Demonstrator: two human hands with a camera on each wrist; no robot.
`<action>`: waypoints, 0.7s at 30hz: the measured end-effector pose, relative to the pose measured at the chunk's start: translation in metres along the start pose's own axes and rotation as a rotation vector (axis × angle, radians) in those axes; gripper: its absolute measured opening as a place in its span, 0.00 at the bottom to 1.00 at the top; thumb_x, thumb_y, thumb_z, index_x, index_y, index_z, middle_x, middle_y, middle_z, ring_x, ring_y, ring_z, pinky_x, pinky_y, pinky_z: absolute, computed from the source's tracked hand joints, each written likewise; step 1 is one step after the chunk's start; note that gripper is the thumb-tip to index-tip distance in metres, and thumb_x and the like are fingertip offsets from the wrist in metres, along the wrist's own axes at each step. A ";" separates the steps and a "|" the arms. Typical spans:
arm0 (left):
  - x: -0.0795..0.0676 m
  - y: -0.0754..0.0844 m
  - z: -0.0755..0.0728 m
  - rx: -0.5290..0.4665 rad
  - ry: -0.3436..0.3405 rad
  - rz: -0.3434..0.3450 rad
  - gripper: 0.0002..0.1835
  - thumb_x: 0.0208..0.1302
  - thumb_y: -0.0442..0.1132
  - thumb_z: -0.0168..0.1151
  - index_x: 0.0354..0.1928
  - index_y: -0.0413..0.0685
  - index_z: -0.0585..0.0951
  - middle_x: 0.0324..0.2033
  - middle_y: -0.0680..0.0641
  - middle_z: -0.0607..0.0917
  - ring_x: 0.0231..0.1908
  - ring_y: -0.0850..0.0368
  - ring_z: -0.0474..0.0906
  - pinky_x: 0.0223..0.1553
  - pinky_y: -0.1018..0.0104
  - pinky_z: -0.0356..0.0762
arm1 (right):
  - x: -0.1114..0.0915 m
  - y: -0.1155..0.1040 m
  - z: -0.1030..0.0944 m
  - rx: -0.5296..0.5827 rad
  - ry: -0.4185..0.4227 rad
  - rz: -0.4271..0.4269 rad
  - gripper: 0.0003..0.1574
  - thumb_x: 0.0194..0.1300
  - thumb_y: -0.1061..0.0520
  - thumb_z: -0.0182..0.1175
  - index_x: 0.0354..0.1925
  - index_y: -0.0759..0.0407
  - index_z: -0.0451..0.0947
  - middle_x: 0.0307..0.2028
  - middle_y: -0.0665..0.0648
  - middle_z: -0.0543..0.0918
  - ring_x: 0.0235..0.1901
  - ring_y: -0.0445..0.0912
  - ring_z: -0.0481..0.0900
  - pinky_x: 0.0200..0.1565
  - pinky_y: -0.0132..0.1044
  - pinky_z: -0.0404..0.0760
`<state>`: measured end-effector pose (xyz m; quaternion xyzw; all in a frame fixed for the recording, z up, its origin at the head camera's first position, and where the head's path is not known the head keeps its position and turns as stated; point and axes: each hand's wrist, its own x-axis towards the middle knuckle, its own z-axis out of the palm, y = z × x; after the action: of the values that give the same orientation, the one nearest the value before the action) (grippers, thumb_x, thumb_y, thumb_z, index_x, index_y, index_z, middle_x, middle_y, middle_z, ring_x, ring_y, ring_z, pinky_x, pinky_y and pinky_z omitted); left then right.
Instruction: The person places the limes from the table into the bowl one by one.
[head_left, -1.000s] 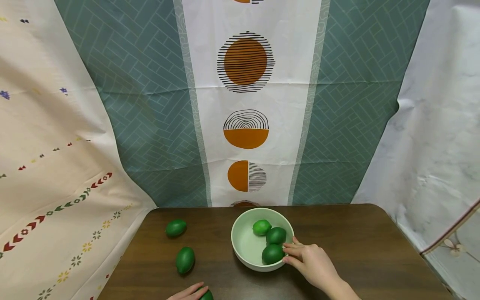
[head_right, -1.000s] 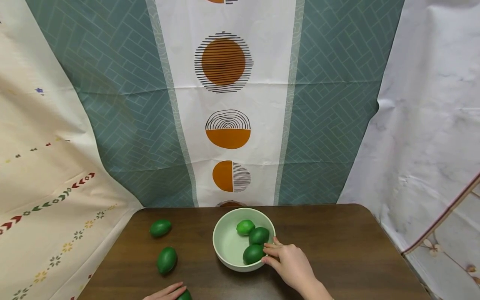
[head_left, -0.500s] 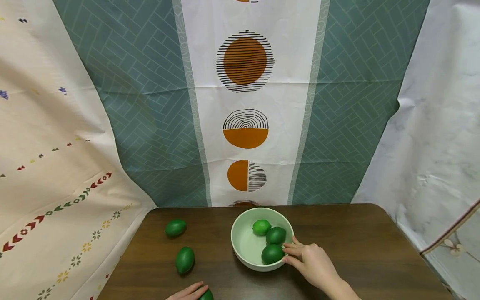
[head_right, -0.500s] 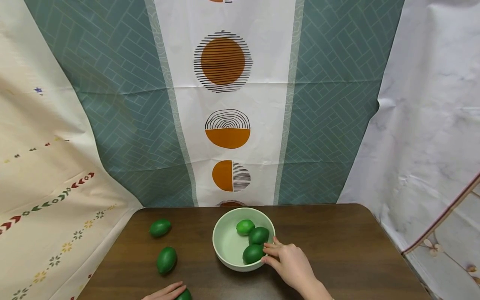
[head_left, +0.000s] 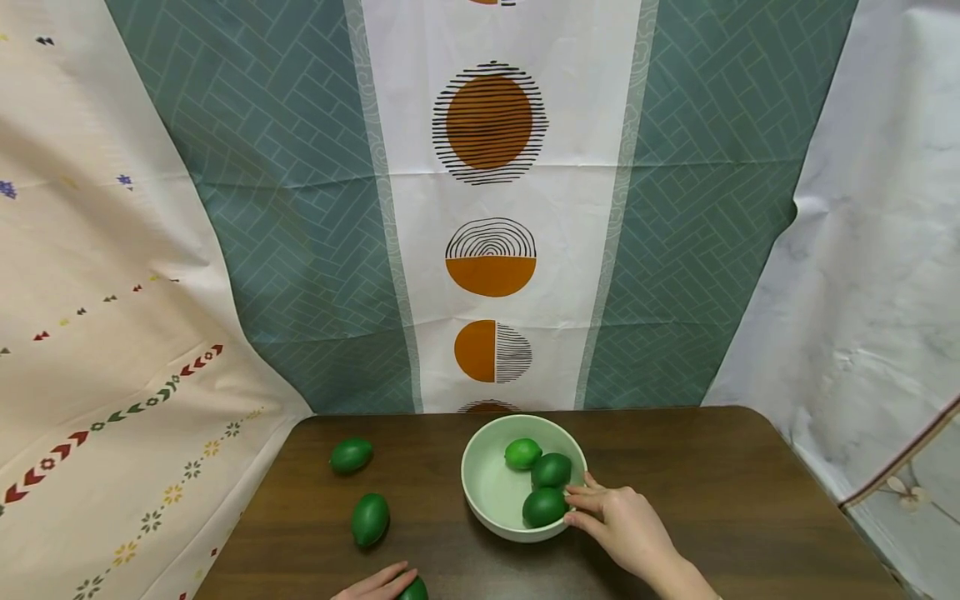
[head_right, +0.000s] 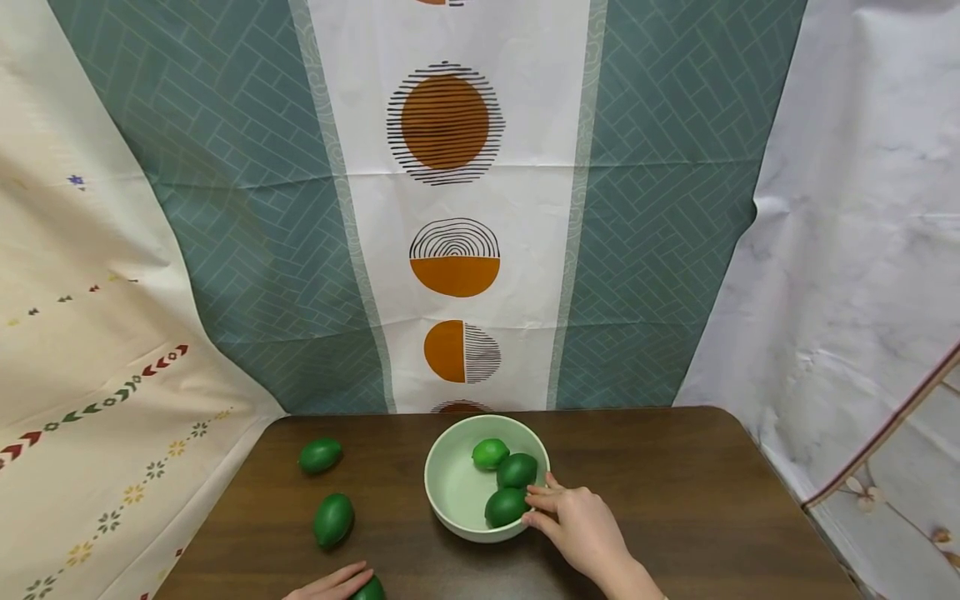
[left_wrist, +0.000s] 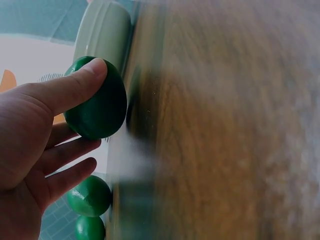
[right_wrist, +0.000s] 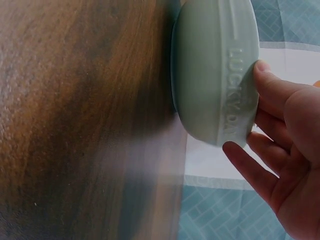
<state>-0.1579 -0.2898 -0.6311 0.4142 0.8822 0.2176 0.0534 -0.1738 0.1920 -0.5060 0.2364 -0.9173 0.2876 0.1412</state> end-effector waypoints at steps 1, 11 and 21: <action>0.000 0.001 -0.001 -0.001 -0.002 -0.008 0.31 0.83 0.53 0.57 0.83 0.64 0.67 0.75 0.49 0.75 0.68 0.57 0.77 0.53 0.65 0.85 | 0.000 0.000 0.000 0.000 0.000 0.000 0.22 0.67 0.43 0.74 0.54 0.51 0.93 0.54 0.46 0.90 0.61 0.55 0.85 0.51 0.53 0.89; 0.013 0.071 -0.052 -0.086 0.085 -0.017 0.27 0.82 0.48 0.59 0.78 0.53 0.75 0.71 0.42 0.79 0.67 0.58 0.78 0.52 0.66 0.85 | -0.001 0.000 0.000 -0.002 -0.002 -0.003 0.23 0.68 0.42 0.73 0.55 0.51 0.93 0.55 0.46 0.90 0.61 0.55 0.85 0.50 0.53 0.90; 0.029 0.088 -0.052 0.009 0.247 0.064 0.28 0.77 0.48 0.65 0.75 0.50 0.78 0.65 0.39 0.83 0.63 0.54 0.82 0.49 0.62 0.87 | 0.000 0.002 0.000 0.019 -0.023 0.013 0.24 0.69 0.40 0.71 0.56 0.50 0.92 0.56 0.46 0.90 0.62 0.56 0.84 0.49 0.52 0.90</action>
<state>-0.1291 -0.2360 -0.5440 0.4124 0.8693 0.2645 -0.0646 -0.1742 0.1934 -0.5069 0.2352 -0.9176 0.2945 0.1265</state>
